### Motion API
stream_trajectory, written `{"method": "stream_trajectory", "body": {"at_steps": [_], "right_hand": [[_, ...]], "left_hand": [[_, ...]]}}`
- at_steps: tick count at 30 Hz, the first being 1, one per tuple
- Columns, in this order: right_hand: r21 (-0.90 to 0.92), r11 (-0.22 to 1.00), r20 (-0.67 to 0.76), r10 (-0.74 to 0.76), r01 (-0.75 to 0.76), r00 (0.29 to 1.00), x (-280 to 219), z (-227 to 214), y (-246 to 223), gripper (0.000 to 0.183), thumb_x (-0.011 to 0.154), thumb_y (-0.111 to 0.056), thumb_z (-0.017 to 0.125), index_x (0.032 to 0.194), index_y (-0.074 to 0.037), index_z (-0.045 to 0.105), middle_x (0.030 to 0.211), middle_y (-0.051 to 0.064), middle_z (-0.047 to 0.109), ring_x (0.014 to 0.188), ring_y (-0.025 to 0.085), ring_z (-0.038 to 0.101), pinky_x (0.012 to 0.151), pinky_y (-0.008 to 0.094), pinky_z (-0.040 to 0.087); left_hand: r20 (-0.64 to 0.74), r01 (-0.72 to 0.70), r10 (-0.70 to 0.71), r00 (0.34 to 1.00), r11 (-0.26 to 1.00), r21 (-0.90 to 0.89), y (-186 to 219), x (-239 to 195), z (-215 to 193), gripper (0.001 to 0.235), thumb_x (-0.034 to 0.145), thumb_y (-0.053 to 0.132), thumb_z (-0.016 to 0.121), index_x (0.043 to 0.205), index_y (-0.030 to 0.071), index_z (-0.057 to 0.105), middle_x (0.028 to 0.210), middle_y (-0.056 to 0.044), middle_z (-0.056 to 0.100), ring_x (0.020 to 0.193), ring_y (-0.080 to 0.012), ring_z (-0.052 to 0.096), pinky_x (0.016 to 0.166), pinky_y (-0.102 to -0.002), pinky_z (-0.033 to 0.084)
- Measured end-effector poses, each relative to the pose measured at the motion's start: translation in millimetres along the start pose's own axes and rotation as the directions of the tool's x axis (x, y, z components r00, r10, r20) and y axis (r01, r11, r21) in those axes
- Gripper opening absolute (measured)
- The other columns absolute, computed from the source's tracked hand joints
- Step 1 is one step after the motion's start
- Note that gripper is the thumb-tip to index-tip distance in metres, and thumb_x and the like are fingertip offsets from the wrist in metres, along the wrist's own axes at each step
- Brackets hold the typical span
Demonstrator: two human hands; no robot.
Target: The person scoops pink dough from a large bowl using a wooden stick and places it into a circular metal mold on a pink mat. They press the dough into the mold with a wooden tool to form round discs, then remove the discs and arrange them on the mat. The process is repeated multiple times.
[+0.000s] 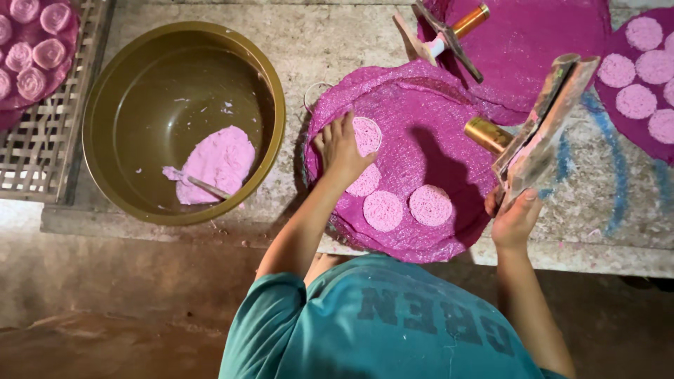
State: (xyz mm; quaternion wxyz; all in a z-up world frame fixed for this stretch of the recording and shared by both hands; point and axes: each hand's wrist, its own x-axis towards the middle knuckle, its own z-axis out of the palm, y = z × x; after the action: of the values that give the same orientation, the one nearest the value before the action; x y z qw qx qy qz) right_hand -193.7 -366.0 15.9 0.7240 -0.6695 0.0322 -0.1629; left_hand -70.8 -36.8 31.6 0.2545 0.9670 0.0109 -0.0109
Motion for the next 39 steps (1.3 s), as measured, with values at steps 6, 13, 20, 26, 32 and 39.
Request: {"method": "stream_trajectory", "body": {"at_steps": [6, 13, 20, 26, 32, 39], "right_hand": [[0.003, 1.0, 0.039, -0.006, 0.006, 0.999, -0.9, -9.4, 7.6, 0.083, 0.1, -0.081, 0.04, 0.107, 0.001, 0.052, 0.081, 0.009, 0.05, 0.062, 0.018, 0.051, 0.053, 0.032, 0.038], [0.095, 0.995, 0.183, -0.052, 0.035, 0.982, -5.5, -12.4, -17.1, 0.081, 0.097, -0.082, 0.044, 0.104, -0.003, 0.056, 0.069, 0.004, 0.052, 0.061, 0.013, 0.049, 0.054, 0.029, 0.035], [-0.415, 0.651, 0.685, -0.236, 0.635, 0.689, -12.1, 9.6, -134.7, 0.057, 0.088, -0.058, 0.068, 0.091, -0.001, 0.065, 0.068, 0.008, 0.057, 0.058, 0.024, 0.058, 0.055, 0.039, 0.045], [0.082, 0.46, 0.951, -0.3, 0.884, 0.068, 21.1, 133.7, -229.9, 0.057, 0.073, -0.061, 0.076, 0.076, -0.006, 0.061, 0.065, 0.009, 0.051, 0.055, 0.029, 0.054, 0.048, 0.043, 0.042], [0.307, 0.644, 0.951, -0.173, 0.7, -0.258, 50.6, 246.4, -246.6, 0.055, 0.08, -0.062, 0.064, 0.084, -0.007, 0.06, 0.072, 0.01, 0.056, 0.064, 0.034, 0.058, 0.055, 0.044, 0.043], [0.077, 0.965, 0.936, 0.017, 0.252, -0.35, -17.0, 304.7, -226.9, 0.046, 0.106, -0.048, 0.056, 0.092, -0.005, 0.059, 0.076, 0.012, 0.057, 0.072, 0.036, 0.063, 0.063, 0.045, 0.046]], "left_hand": [[-0.121, -0.058, 0.06, 0.991, 0.998, 0.021, 5.3, -12.8, -2.7, 0.11, 0.066, 0.042, 0.092, 0.153, 0.01, 0.034, 0.15, -0.014, 0.046, 0.139, -0.0316, 0.038, 0.114, -0.055, 0.023], [0.118, -0.219, 0.223, 0.968, 0.975, -0.041, 79.5, -21.6, -32.2, 0.115, 0.068, 0.042, 0.09, 0.159, 0.011, 0.026, 0.157, -0.015, 0.04, 0.144, -0.0316, 0.034, 0.119, -0.06, 0.022], [-0.053, -0.765, 0.766, 0.641, 0.63, -0.136, 91.8, -104.8, -56.7, 0.079, 0.068, 0.035, 0.079, 0.139, 0.013, 0.051, 0.139, -0.012, 0.063, 0.138, -0.0312, 0.054, 0.12, -0.058, 0.033], [0.172, -0.421, 0.844, 0.508, 0.418, -0.805, 37.9, -144.1, -142.9, 0.055, 0.081, 0.038, 0.075, 0.128, 0.012, 0.061, 0.11, -0.015, 0.072, 0.098, -0.0346, 0.072, 0.084, -0.043, 0.056], [0.343, -0.553, 0.787, 0.513, 0.609, -0.569, 1.3, -152.3, -273.5, 0.052, 0.067, 0.024, 0.072, 0.116, 0.011, 0.061, 0.081, -0.015, 0.072, 0.079, -0.0415, 0.069, 0.063, -0.05, 0.052], [0.484, -0.415, 0.517, 0.706, 0.856, -0.309, -113.1, -225.7, -325.9, 0.044, 0.089, 0.03, 0.063, 0.131, 0.019, 0.061, 0.081, -0.014, 0.072, 0.074, -0.0377, 0.071, 0.065, -0.051, 0.054]]}}
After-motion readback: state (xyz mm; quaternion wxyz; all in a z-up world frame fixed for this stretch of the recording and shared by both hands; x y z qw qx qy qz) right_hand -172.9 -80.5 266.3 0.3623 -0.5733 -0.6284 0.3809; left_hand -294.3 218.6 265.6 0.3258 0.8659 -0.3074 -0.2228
